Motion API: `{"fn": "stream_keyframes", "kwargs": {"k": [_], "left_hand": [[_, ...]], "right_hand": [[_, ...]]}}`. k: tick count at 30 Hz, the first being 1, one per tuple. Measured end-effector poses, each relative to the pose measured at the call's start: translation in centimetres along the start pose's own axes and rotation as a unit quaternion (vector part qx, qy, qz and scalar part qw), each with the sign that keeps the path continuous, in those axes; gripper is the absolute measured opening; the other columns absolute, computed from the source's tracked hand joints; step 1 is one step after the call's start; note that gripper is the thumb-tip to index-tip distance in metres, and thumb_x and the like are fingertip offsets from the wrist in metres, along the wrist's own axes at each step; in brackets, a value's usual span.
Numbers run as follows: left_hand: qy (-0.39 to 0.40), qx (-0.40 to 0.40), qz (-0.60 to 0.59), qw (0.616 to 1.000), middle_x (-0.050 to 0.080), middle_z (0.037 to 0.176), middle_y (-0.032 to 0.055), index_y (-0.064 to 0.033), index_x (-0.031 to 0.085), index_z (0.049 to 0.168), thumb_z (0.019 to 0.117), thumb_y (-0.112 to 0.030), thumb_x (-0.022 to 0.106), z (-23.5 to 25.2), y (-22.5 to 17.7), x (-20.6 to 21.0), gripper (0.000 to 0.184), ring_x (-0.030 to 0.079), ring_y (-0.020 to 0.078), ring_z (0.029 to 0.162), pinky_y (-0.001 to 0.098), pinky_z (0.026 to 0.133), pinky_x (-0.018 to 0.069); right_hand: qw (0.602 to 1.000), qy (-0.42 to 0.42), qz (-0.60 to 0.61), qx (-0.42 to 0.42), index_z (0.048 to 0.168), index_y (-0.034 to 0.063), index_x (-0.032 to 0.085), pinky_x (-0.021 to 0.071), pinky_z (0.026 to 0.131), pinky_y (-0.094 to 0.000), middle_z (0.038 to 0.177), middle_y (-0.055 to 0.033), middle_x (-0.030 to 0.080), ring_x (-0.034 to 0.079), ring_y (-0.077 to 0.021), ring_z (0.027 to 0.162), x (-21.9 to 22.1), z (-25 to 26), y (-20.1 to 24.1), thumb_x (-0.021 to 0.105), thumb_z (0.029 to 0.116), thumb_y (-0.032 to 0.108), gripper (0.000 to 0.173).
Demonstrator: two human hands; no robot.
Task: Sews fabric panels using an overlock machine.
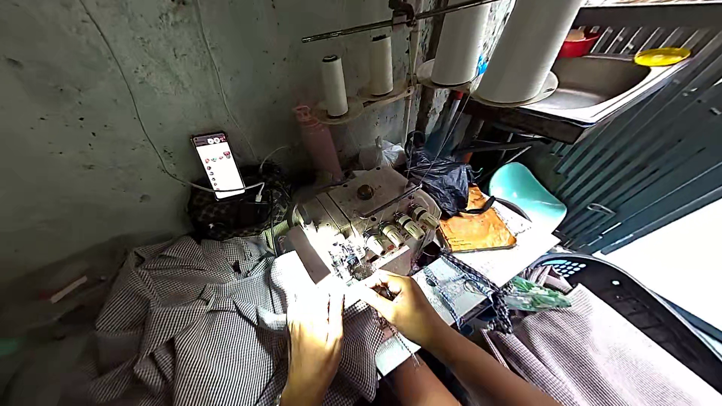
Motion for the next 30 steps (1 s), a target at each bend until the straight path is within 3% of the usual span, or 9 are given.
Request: {"fn": "stream_keyframes", "kwargs": {"k": [2, 5, 12, 15, 17, 20, 24, 27, 30], "left_hand": [[0.002, -0.041, -0.015, 0.999, 0.07, 0.086, 0.0023, -0.0094, 0.074, 0.093, 0.0993, -0.032, 0.053, 0.0, 0.1, 0.0, 0.031, 0.066, 0.0158, 0.091, 0.0448, 0.091, 0.0479], [0.0, -0.074, -0.039, 0.996, 0.07, 0.086, -0.0005, -0.0115, 0.074, 0.095, 0.0964, -0.032, 0.057, 0.1, 0.3, 0.2, 0.027, 0.066, 0.0119, 0.088, 0.0427, 0.086, 0.0488], [0.008, -0.102, -0.069, 0.992, 0.066, 0.079, -0.002, -0.0086, 0.072, 0.091, 0.0933, -0.027, 0.061, -0.7, 1.0, 0.2, 0.022, 0.062, 0.005, 0.078, 0.0303, 0.078, 0.0487], [0.016, -0.115, -0.08, 0.99, 0.064, 0.077, -0.0043, -0.009, 0.07, 0.091, 0.0925, -0.027, 0.061, -1.0, 1.2, -0.3, 0.02, 0.059, 0.0007, 0.073, 0.0229, 0.071, 0.0474], [0.027, -0.113, -0.087, 0.989, 0.064, 0.076, -0.0065, -0.0103, 0.071, 0.089, 0.0923, -0.028, 0.062, -1.2, 1.0, -0.5, 0.02, 0.059, -0.0032, 0.072, 0.0178, 0.07, 0.0474], [0.022, -0.084, -0.04, 0.995, 0.066, 0.077, -0.0064, -0.0143, 0.072, 0.084, 0.0903, -0.032, 0.063, -1.2, 0.6, 0.1, 0.021, 0.062, 0.0016, 0.077, 0.0265, 0.075, 0.0497], [0.008, -0.077, 0.008, 0.997, 0.068, 0.079, -0.0045, -0.0154, 0.073, 0.084, 0.09, -0.035, 0.062, -0.4, 0.5, 0.8, 0.023, 0.064, 0.0092, 0.079, 0.0426, 0.079, 0.0451], [0.012, -0.072, 0.033, 0.997, 0.068, 0.078, -0.0042, -0.0162, 0.074, 0.084, 0.09, -0.035, 0.061, -0.1, 0.5, 0.9, 0.024, 0.065, 0.0113, 0.078, 0.0466, 0.078, 0.0437], [0.007, -0.058, 0.037, 0.998, 0.067, 0.077, -0.0041, -0.0159, 0.074, 0.083, 0.088, -0.034, 0.06, 0.0, 0.6, 0.9, 0.023, 0.064, 0.0114, 0.076, 0.0461, 0.076, 0.0437]], "right_hand": [[1.0, -0.016, 0.019, -0.004, 0.097, 0.0042, 0.075, 0.0463, 0.058, -0.0083, 0.084, 0.0054, 0.069, 0.053, 0.0098, 0.062, 0.4, 0.0, -0.2, 0.067, 0.0941, 0.017, 0.015], [0.998, -0.032, 0.048, -0.002, 0.104, 0.0053, 0.072, 0.0457, 0.059, -0.0076, 0.083, 0.0086, 0.069, 0.054, 0.0107, 0.063, 0.7, 0.0, -0.5, 0.07, 0.0908, 0.014, 0.016], [0.987, -0.09, 0.134, 0.017, 0.109, 0.0044, 0.065, 0.0456, 0.053, -0.0097, 0.093, 0.0061, 0.07, 0.054, 0.0073, 0.06, 1.4, -2.5, -2.3, 0.073, 0.0865, 0.006, 0.024], [0.988, -0.085, 0.116, 0.059, 0.108, 0.0063, 0.064, 0.0413, 0.05, -0.0092, 0.086, 0.0081, 0.065, 0.046, 0.009, 0.054, 1.7, -4.3, -4.8, 0.08, 0.0843, 0.018, 0.03], [0.992, -0.078, 0.082, 0.052, 0.107, 0.0044, 0.068, 0.0414, 0.056, -0.0083, 0.093, 0.0041, 0.065, 0.047, 0.009, 0.061, 2.0, -5.0, -6.2, 0.083, 0.0827, 0.028, 0.037], [0.993, -0.114, 0.012, -0.008, 0.096, 0.0045, 0.07, 0.0435, 0.059, -0.0089, 0.094, -0.0005, 0.067, 0.052, 0.0064, 0.067, 2.4, -4.7, -7.0, 0.083, 0.0827, 0.028, 0.03], [0.986, -0.141, -0.034, -0.082, 0.084, 0.0059, 0.07, 0.0495, 0.065, -0.0089, 0.09, -0.0019, 0.069, 0.061, 0.0032, 0.076, 2.4, -4.3, -7.4, 0.078, 0.0833, 0.018, 0.015], [0.994, -0.093, 0.001, -0.063, 0.085, 0.0082, 0.069, 0.0486, 0.064, -0.0084, 0.088, 0.0008, 0.068, 0.06, 0.005, 0.075, 2.3, -5.3, -6.7, 0.075, 0.0899, 0.021, 0.015], [0.993, -0.07, 0.089, -0.01, 0.094, 0.0064, 0.065, 0.0523, 0.056, -0.0122, 0.085, 0.0013, 0.067, 0.06, 0.0047, 0.062, 2.5, -6.3, -6.4, 0.073, 0.0903, 0.017, 0.014]]}}
Point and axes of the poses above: each hand's wrist, its own z-axis towards the middle knuckle, its own x-axis out of the palm, y = z × x, the point moved 2 cm from there along z, towards the middle knuckle
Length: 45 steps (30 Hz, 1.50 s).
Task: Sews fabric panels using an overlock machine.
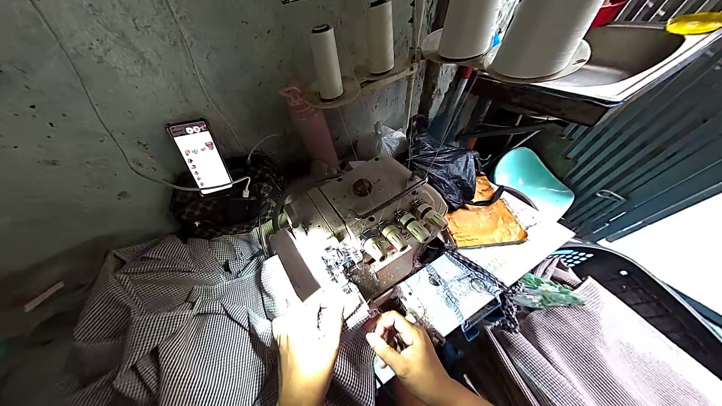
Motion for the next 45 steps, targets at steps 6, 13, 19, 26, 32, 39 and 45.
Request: {"fn": "stream_keyframes", "kwargs": {"k": [6, 13, 19, 26, 32, 39, 45], "left_hand": [[0.018, -0.021, -0.084, 0.996, 0.066, 0.076, -0.0084, -0.0139, 0.073, 0.086, 0.0894, -0.029, 0.062, -0.3, 0.6, -0.2, 0.019, 0.061, -0.0022, 0.071, 0.0225, 0.069, 0.0503], [0.028, -0.019, -0.106, 0.994, 0.067, 0.077, -0.0084, -0.0128, 0.073, 0.087, 0.0887, -0.027, 0.063, -0.3, 0.9, -0.2, 0.018, 0.062, -0.0037, 0.073, 0.0198, 0.07, 0.0509], [0.026, 0.001, -0.083, 0.996, 0.067, 0.076, -0.0085, -0.0137, 0.073, 0.082, 0.0875, -0.029, 0.063, 0.1, 0.6, -0.1, 0.019, 0.062, -0.0034, 0.072, 0.021, 0.068, 0.0505], [0.011, -0.023, 0.047, 0.999, 0.064, 0.07, -0.0019, -0.0127, 0.072, 0.079, 0.0873, -0.035, 0.059, 1.1, 0.0, 0.2, 0.028, 0.063, 0.0142, 0.07, 0.0489, 0.075, 0.0436], [0.013, -0.043, 0.073, 0.996, 0.069, 0.076, 0.0083, -0.0061, 0.074, 0.083, 0.0884, -0.034, 0.059, 2.2, 0.0, 0.5, 0.032, 0.068, 0.0255, 0.077, 0.0565, 0.078, 0.0456], [0.014, -0.029, 0.071, 0.997, 0.07, 0.079, 0.0083, -0.0062, 0.074, 0.084, 0.0885, -0.033, 0.059, 2.6, 0.3, 0.9, 0.031, 0.069, 0.0252, 0.08, 0.0575, 0.078, 0.0471], [0.016, -0.108, 0.077, 0.991, 0.06, 0.127, 0.0348, 0.0127, 0.057, 0.132, 0.0901, -0.039, 0.066, 3.3, 2.0, 0.3, 0.067, 0.053, 0.0523, 0.121, 0.0641, 0.103, 0.0357]], "right_hand": [[0.965, -0.064, -0.215, -0.138, 0.087, 0.0034, 0.07, 0.0543, 0.062, -0.02, 0.096, -0.0081, 0.074, 0.068, -0.0073, 0.076, 0.1, 2.2, -1.2, 0.077, 0.0812, 0.022, 0.021], [0.975, -0.037, -0.157, -0.151, 0.086, 0.0064, 0.069, 0.0535, 0.069, -0.0125, 0.088, -0.0029, 0.072, 0.066, -0.0004, 0.078, -0.5, 0.4, -0.6, 0.071, 0.0935, 0.023, 0.018], [0.952, 0.052, 0.184, 0.238, 0.094, 0.0119, 0.058, 0.0498, 0.046, -0.0154, 0.075, 0.0076, 0.069, 0.064, 0.0011, 0.054, 0.2, -1.4, 2.8, 0.066, 0.0949, 0.003, 0.012], [0.963, 0.025, 0.172, 0.205, 0.093, 0.0108, 0.058, 0.0559, 0.051, -0.0178, 0.074, 0.011, 0.061, 0.061, 0.0022, 0.056, 0.2, -1.0, 2.6, 0.067, 0.0923, 0.002, 0.013], [0.967, 0.025, 0.17, 0.188, 0.094, 0.0118, 0.058, 0.0538, 0.049, -0.0156, 0.074, 0.0117, 0.06, 0.059, 0.0043, 0.054, 0.0, -1.0, 2.1, 0.067, 0.093, 0.003, 0.012], [0.971, 0.027, 0.156, 0.177, 0.096, 0.0101, 0.059, 0.0539, 0.05, -0.0151, 0.076, 0.0106, 0.06, 0.059, 0.0043, 0.055, -0.1, -1.1, 2.4, 0.067, 0.0941, 0.005, 0.009], [0.963, 0.042, 0.153, 0.218, 0.105, 0.0048, 0.065, 0.0539, 0.05, -0.0161, 0.08, 0.0075, 0.067, 0.064, 0.0019, 0.058, 0.0, -1.3, 2.7, 0.065, 0.0959, 0.008, 0.01]]}}
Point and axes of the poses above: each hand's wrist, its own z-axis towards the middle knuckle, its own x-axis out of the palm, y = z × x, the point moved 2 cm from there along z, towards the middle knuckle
